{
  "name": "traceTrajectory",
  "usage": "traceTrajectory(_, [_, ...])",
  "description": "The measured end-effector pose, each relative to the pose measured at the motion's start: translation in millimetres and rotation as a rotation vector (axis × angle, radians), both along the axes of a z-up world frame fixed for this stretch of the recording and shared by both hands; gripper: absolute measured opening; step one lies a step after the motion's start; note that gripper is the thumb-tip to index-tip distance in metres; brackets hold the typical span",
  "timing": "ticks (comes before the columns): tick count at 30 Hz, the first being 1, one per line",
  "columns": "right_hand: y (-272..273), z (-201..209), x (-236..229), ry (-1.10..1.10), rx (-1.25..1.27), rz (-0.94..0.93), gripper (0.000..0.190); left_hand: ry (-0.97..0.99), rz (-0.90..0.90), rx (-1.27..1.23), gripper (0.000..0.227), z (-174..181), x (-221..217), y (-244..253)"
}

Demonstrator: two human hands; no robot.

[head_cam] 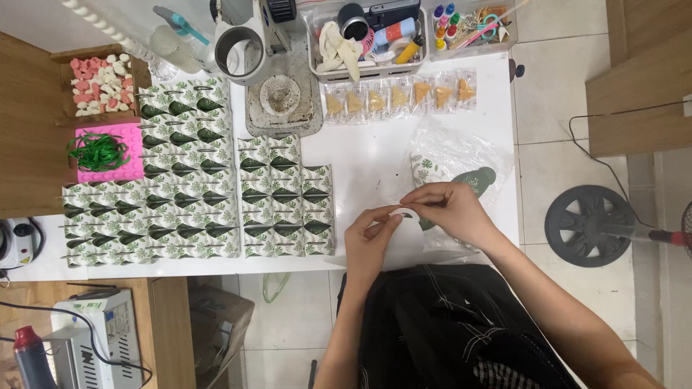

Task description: Folding and assembling decorative paper gift boxes at a workshop table.

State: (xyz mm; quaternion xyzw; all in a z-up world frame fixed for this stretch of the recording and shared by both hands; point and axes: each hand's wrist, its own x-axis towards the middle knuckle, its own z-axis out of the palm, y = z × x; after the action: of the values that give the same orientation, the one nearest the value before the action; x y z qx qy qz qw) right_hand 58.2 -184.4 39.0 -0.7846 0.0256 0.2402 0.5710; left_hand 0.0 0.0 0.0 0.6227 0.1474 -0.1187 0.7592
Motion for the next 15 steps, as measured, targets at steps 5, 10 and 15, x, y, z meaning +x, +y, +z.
traceTrajectory(5, [4,-20,20,-0.056,0.1,-0.069,0.016,-0.007,0.136,0.116,0.024,10,-4,32])
traceTrajectory(10, [-18,-29,70,-0.233,0.099,-0.17,0.016,0.046,0.389,0.217,0.024,-3,-34,116])
traceTrajectory(15, [-1,-107,98,-0.232,-0.17,0.094,0.016,-0.057,0.558,-0.081,0.018,-3,-44,154])
